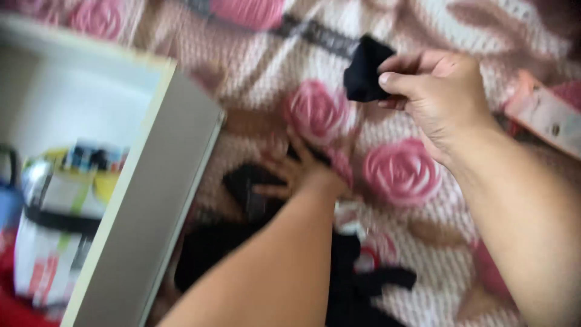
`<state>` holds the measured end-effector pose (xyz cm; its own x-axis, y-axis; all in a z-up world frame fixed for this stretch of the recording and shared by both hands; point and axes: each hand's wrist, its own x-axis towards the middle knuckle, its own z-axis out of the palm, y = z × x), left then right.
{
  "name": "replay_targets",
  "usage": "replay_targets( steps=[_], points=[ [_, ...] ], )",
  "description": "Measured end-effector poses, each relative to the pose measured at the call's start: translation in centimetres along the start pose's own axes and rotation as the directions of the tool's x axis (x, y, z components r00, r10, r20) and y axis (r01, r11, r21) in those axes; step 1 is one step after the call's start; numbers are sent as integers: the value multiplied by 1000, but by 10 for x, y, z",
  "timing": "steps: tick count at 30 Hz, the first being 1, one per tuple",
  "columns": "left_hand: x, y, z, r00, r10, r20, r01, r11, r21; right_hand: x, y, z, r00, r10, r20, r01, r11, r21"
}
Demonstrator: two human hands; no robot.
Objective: Organize items in a bedroom drawer and tidy small objects on the bed.
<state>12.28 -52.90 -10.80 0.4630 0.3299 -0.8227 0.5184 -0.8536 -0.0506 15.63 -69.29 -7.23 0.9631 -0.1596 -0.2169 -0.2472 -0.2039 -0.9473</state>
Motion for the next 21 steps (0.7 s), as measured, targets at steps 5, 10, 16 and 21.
replay_targets(
  steps=[5,10,16,21],
  points=[
    [47,-23,18,951,276,-140,-309,858,-410,-73,-48,20,981,43,192,-140,835,531],
    [-48,-126,-63,731,435,-526,-510,-163,-844,-118,-101,70,909,129,397,-354,743,568],
    [-140,-278,-135,624,590,-512,-164,-542,-824,-188,-189,162,897,45,440,-287,816,502],
    [-175,-381,-164,642,414,-646,-421,-513,-748,-243,-222,198,874,-158,459,-212,725,655]
  ],
)
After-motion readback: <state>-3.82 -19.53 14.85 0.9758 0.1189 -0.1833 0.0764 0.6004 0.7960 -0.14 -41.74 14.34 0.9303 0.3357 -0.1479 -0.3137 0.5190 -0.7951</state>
